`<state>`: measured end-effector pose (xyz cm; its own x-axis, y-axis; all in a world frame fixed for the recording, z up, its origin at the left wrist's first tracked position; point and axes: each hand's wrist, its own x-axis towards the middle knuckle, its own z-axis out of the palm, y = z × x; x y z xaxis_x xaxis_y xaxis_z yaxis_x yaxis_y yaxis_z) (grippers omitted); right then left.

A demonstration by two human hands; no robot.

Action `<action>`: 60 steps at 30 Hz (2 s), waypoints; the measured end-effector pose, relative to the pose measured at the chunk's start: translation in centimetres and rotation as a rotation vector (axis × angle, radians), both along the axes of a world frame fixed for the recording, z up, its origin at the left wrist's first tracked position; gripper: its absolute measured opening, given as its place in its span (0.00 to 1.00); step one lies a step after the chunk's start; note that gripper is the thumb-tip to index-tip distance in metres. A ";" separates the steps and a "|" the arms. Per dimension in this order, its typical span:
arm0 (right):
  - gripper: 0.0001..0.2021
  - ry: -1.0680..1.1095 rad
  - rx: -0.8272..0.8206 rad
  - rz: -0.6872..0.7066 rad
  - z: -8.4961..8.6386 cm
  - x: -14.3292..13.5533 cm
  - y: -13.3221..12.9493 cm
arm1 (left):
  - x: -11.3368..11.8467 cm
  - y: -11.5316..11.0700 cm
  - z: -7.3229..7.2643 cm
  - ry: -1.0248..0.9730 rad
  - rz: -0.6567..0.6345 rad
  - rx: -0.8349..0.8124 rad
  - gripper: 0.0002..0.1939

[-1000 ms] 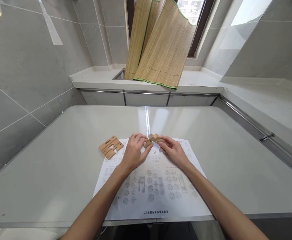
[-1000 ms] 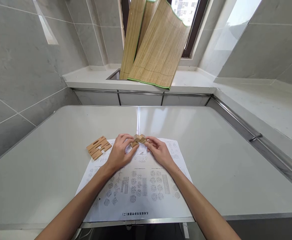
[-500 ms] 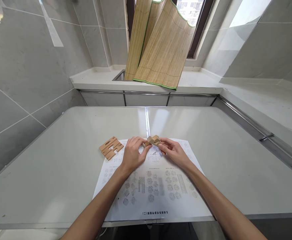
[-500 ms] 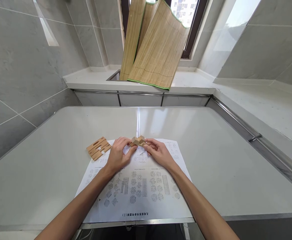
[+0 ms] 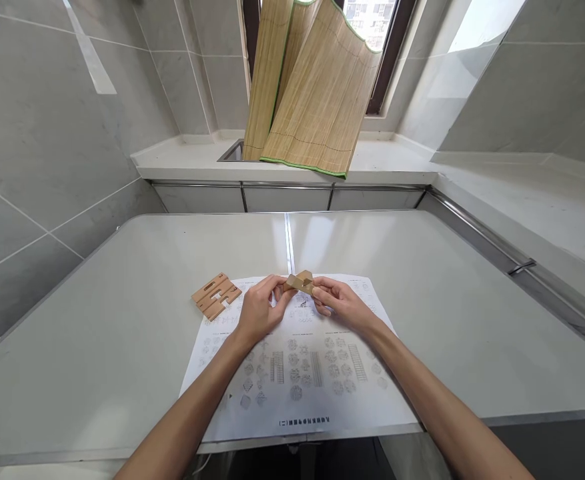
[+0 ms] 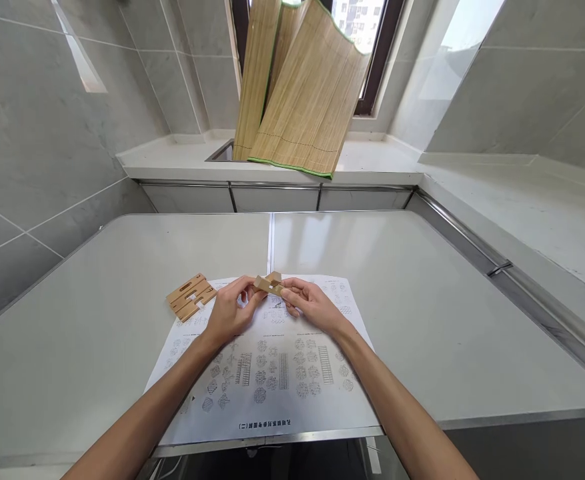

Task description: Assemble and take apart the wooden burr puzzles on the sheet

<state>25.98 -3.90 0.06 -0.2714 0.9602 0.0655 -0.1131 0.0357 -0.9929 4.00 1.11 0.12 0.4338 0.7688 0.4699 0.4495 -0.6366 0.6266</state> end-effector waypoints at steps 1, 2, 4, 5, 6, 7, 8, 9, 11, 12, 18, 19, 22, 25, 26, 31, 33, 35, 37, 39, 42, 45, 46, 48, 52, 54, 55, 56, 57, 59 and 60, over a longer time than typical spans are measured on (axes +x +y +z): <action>0.20 0.014 -0.001 0.017 0.0 0.1 0.0 | 0.0 0.0 0.0 0.000 0.000 0.002 0.09; 0.20 0.024 -0.002 0.028 -0.1 0.1 0.1 | 0.0 0.0 -0.1 0.001 -0.001 0.004 0.09; 0.19 0.032 -0.005 0.025 -0.1 0.0 0.0 | -0.1 0.1 -0.2 0.005 -0.003 0.003 0.09; 0.19 0.024 -0.003 0.010 0.0 -0.2 0.0 | -0.1 0.1 -0.2 0.005 0.000 -0.002 0.09; 0.19 0.001 0.006 -0.011 0.0 -0.5 -0.2 | -0.1 0.2 -0.3 0.003 0.005 -0.011 0.09; 0.19 -0.037 0.024 -0.030 0.0 -1.0 -0.3 | 0.0 0.2 -0.3 -0.002 0.013 -0.025 0.09; 0.19 -0.080 0.045 -0.038 0.0 -1.5 -0.5 | 0.0 0.3 -0.3 -0.007 0.022 -0.044 0.09; 0.19 -0.128 0.066 -0.029 0.1 -2.0 -0.7 | 0.1 0.4 -0.2 -0.011 0.034 -0.066 0.10; 0.20 -0.174 0.082 0.014 0.2 -3.0 -0.9 | 0.2 0.5 -0.1 -0.009 0.057 -0.098 0.11; 0.21 -0.173 0.078 0.013 0.3 -3.3 -1.0 | 0.3 0.6 0.0 0.002 0.075 -0.097 0.12; 0.23 -0.157 0.047 -0.389 0.7 -2.7 -0.2 | -0.1 0.9 0.6 0.111 0.303 0.070 0.19; 0.23 -0.186 0.034 -0.449 0.5 -2.5 0.0 | -0.3 0.9 0.7 0.146 0.339 0.089 0.20; 0.20 -0.342 0.037 -0.564 -0.2 -2.4 0.3 | -0.9 1.3 0.8 0.261 0.437 0.116 0.21; 0.13 -0.530 0.127 -0.588 -1.0 -2.6 0.3 | -1.4 1.6 0.7 0.352 0.486 0.093 0.21; 0.11 -0.589 0.153 -0.586 -1.3 -2.6 0.3 | -1.5 1.6 0.7 0.379 0.489 0.080 0.20; 0.08 -0.797 0.202 -0.604 -1.9 -2.6 0.2 | -1.7 1.7 0.5 0.460 0.471 0.048 0.20; 0.08 -0.843 0.230 -0.609 -2.1 -2.6 0.3 | -1.6 1.5 0.5 0.467 0.452 0.034 0.20; 0.08 -0.879 0.260 -0.604 -2.3 -2.7 0.3 | -1.5 1.3 0.5 0.461 0.401 -0.001 0.20; 0.09 -0.896 0.284 -0.583 -2.6 -2.7 0.4 | -1.4 1.1 0.6 0.450 0.325 -0.038 0.21; 0.09 -0.886 0.295 -0.549 -2.7 -2.7 0.5 | -1.4 1.0 0.7 0.443 0.257 -0.051 0.21; 0.10 -0.830 0.308 -0.481 -2.5 -2.7 0.3 | -1.4 1.0 0.7 0.394 0.212 0.037 0.13; 0.10 -0.777 0.326 -0.418 -2.2 -2.8 0.1 | -1.5 1.3 0.5 0.304 0.105 0.132 0.18; 0.09 -0.768 0.336 -0.399 -2.1 -2.9 0.1 | -1.5 1.4 0.3 0.282 0.049 0.124 0.25; 0.09 -0.758 0.360 -0.366 -1.9 -2.9 0.0 | -1.5 1.5 -0.1 0.261 -0.043 0.054 0.35; 0.08 -0.729 0.367 -0.339 -1.6 -2.9 0.0 | -1.6 1.7 -0.9 0.256 -0.109 -0.073 0.39; 0.09 -0.716 0.355 -0.333 -1.5 -2.8 0.0 | -1.5 1.8 -1.1 0.255 -0.115 -0.077 0.38; 0.09 -0.712 0.352 -0.329 -1.5 -2.8 0.0 | -1.5 1.8 -1.1 0.255 -0.119 -0.071 0.38; 0.09 -0.708 0.354 -0.327 -1.5 -2.8 0.0 | -1.4 1.9 -1.1 0.255 -0.125 -0.066 0.37; 0.08 -0.704 0.358 -0.323 -1.6 -2.8 0.0 | -1.4 1.9 -1.1 0.256 -0.130 -0.063 0.37; 0.08 -0.695 0.371 -0.310 -1.7 -2.7 0.1 | -1.2 1.9 -1.1 0.254 -0.146 -0.064 0.36; 0.08 -0.691 0.378 -0.303 -1.8 -2.7 0.1 | -1.2 1.9 -1.0 0.251 -0.155 -0.067 0.35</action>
<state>23.25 -3.81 -1.70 -0.1031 0.9448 0.3112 0.5832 0.3108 -0.7505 2.82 2.98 -0.91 0.6449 0.7096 0.2837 0.4962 -0.6712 0.5507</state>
